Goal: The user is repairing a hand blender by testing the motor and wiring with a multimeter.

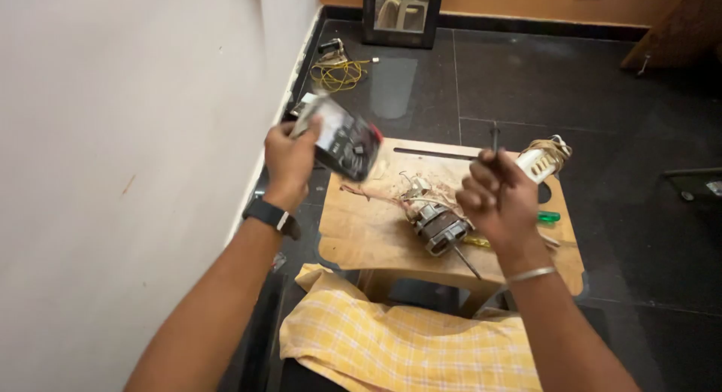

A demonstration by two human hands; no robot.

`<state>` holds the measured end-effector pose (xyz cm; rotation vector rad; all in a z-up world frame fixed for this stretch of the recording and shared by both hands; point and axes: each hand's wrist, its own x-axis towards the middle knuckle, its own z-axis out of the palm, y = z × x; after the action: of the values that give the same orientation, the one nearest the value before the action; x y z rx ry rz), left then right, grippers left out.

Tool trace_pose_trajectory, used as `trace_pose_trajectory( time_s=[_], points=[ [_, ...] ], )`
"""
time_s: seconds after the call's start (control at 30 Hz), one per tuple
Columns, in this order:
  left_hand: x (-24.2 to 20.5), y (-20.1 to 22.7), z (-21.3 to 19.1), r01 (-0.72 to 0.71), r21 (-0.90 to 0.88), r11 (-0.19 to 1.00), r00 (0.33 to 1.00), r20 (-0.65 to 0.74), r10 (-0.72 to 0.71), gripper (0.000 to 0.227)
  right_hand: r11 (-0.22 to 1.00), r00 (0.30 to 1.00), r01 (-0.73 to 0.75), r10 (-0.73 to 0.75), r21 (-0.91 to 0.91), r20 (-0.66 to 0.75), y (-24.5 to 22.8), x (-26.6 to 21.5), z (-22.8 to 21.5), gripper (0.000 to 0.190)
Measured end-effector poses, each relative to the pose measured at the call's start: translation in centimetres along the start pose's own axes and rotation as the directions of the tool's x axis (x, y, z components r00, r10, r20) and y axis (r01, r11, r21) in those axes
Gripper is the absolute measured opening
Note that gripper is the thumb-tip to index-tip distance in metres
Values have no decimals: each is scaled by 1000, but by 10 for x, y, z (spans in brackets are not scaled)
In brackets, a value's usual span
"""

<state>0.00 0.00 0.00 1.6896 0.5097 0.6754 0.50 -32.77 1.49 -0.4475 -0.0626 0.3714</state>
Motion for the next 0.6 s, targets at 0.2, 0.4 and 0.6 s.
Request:
trace_pose_trajectory(
  time_s=[0.2,0.4,0.6],
  points=[
    [14,-24,-12,506,-751,425,862,420,-285,45,911,948,117,-221,-396,-229,-41,-9,-45,37],
    [30,-51,-30,192,292,937,922,275,-274,41,788,804,417,-552,-452,-221,-120,-18,-72,35],
    [32,-128,4,594,162,788,664,455,-594,30,740,730,457,-629,-494,-267,-183,-50,-127,27]
  ],
)
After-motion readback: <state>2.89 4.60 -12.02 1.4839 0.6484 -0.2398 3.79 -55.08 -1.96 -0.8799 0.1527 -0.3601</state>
